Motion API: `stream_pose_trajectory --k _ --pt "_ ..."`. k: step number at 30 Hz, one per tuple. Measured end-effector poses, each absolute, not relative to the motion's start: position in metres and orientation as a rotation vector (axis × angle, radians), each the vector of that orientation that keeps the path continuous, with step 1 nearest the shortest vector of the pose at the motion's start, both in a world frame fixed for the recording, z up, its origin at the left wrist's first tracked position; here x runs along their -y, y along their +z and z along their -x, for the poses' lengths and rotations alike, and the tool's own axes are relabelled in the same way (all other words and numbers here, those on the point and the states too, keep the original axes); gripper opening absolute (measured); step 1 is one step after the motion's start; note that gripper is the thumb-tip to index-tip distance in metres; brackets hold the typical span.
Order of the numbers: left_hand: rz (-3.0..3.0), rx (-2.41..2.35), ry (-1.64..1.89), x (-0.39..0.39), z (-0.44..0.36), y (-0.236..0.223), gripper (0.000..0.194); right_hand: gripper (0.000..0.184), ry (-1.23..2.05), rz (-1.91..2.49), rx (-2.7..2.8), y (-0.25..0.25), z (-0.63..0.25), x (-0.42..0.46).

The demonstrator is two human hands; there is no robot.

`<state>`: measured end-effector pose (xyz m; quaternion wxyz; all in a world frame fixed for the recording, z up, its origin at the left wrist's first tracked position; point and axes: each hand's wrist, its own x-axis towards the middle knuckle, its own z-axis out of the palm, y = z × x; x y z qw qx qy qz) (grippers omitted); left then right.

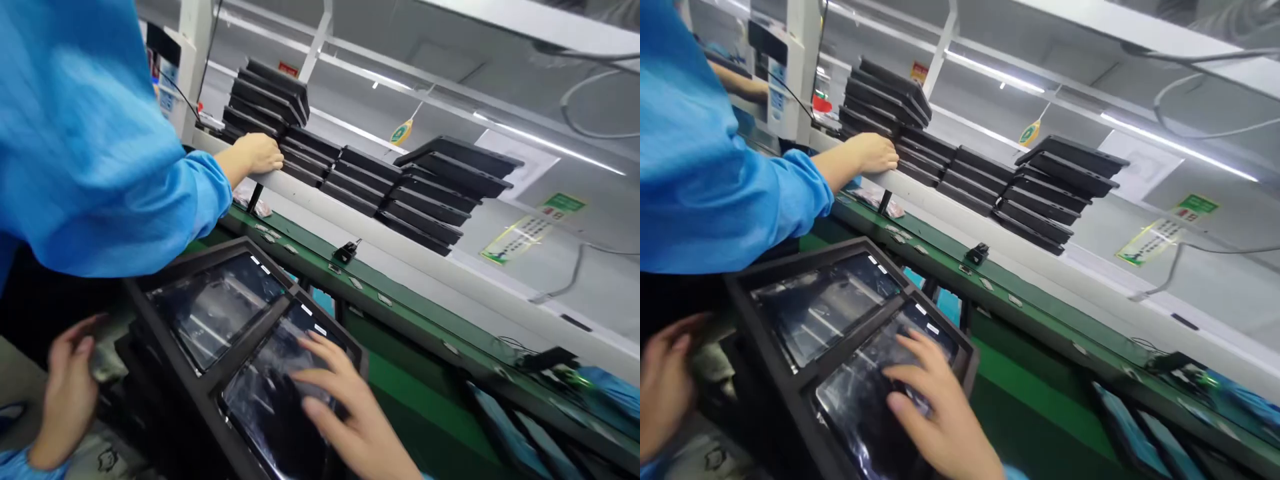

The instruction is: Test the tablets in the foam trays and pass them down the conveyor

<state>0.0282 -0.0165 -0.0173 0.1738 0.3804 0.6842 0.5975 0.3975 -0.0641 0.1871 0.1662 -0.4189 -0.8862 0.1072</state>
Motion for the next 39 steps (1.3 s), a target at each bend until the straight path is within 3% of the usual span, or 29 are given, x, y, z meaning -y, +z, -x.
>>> stream_pose_trajectory --k 2,7,12,18,25,34,39 --pt "-1.131 -1.961 1.842 0.028 -0.027 0.005 0.042 0.035 0.442 1.080 2.720 0.179 -0.369 0.033" --pt "-1.796 -2.005 1.698 0.015 -0.016 0.046 0.026 0.045 0.474 0.715 2.881 0.158 -0.330 -0.007" --pt "-1.956 -2.089 1.567 -0.017 -0.007 0.060 0.045 0.044 0.410 0.608 2.984 0.156 -0.327 -0.013" --pt "-2.187 -2.110 1.241 -0.035 -0.014 0.079 0.048 0.040 0.366 0.732 2.989 0.156 -0.324 -0.010" --pt "-2.232 -2.109 1.088 -0.045 -0.016 0.083 0.048 0.048 0.342 0.725 3.003 0.150 -0.324 -0.010" --pt "-2.160 -2.060 1.221 -0.048 -0.014 0.071 0.059 0.046 0.235 0.652 2.914 0.135 -0.325 -0.008" --pt "-2.089 -2.012 1.392 -0.030 -0.020 0.064 0.048 0.040 0.216 0.709 2.930 0.141 -0.329 -0.004"
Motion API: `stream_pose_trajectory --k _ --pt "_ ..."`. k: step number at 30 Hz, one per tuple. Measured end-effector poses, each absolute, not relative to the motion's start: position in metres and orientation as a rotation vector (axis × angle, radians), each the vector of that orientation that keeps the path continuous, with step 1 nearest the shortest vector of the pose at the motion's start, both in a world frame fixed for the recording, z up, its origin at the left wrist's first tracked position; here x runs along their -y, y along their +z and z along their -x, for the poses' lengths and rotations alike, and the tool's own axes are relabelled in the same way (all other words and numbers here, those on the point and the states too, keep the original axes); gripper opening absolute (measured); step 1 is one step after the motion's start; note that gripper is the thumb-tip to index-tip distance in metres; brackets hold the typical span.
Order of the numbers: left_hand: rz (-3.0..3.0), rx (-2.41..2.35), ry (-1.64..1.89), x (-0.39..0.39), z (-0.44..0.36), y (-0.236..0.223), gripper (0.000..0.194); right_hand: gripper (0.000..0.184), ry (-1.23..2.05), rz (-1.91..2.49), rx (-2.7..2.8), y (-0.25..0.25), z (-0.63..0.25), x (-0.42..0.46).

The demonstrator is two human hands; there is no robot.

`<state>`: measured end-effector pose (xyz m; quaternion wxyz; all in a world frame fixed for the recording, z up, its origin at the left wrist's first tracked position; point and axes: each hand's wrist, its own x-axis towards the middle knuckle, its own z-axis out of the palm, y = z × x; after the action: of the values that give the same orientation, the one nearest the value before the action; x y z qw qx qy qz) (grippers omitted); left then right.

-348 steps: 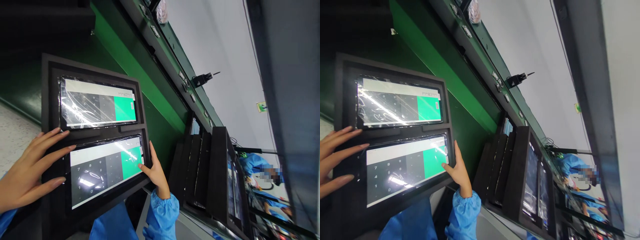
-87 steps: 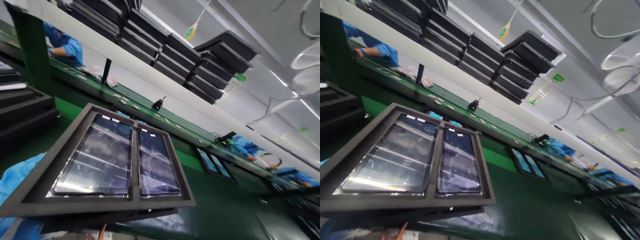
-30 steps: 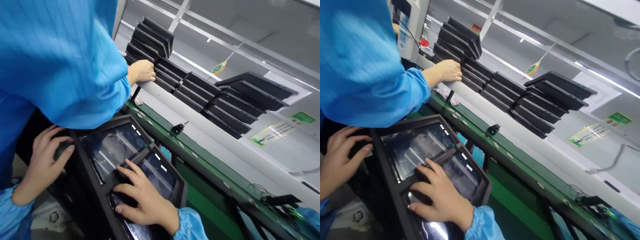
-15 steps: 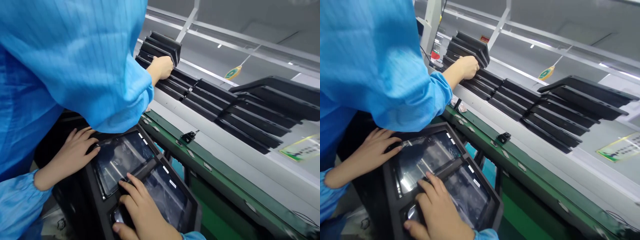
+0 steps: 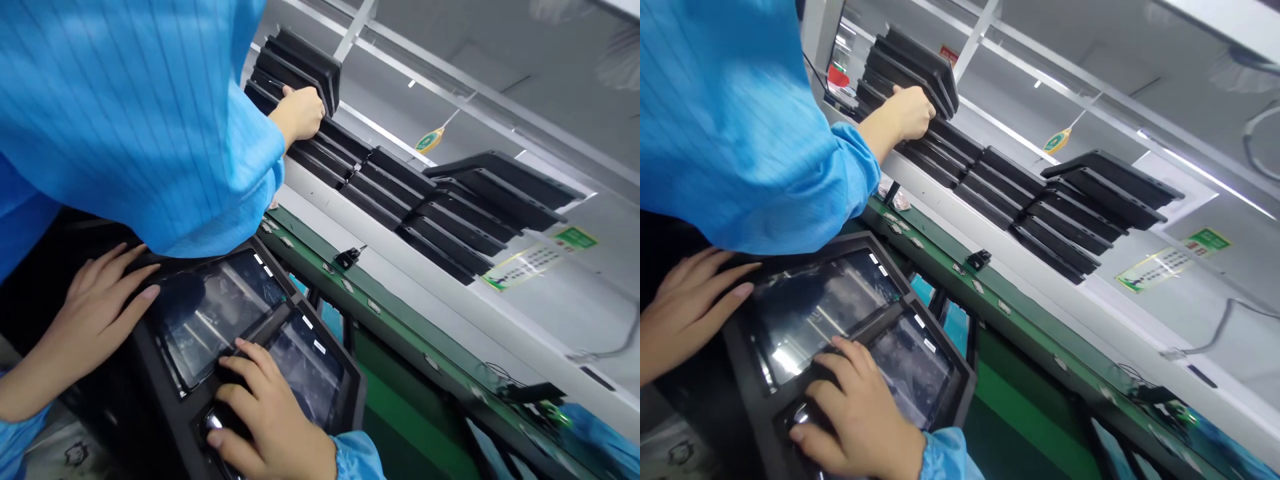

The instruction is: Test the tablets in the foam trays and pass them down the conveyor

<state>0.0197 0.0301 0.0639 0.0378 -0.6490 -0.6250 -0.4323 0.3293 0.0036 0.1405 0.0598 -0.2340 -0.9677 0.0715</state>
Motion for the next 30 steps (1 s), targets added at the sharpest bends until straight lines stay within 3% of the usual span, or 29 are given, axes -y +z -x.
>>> stream_pose_trajectory --k 5,13,25,30 --pt "2.074 1.827 -1.507 -0.008 -0.014 0.053 0.040 0.040 0.272 0.686 2.889 0.139 -0.331 -0.004" --pt "1.988 1.813 -1.660 0.007 -0.008 0.056 0.044 0.043 0.354 0.715 2.901 0.140 -0.328 -0.007" --pt "2.043 1.832 -1.660 0.008 -0.020 0.067 0.047 0.042 0.350 0.783 2.994 0.146 -0.328 -0.004" --pt "2.106 1.793 -1.673 0.010 -0.022 0.074 0.051 0.051 0.312 0.782 2.901 0.156 -0.338 -0.005"
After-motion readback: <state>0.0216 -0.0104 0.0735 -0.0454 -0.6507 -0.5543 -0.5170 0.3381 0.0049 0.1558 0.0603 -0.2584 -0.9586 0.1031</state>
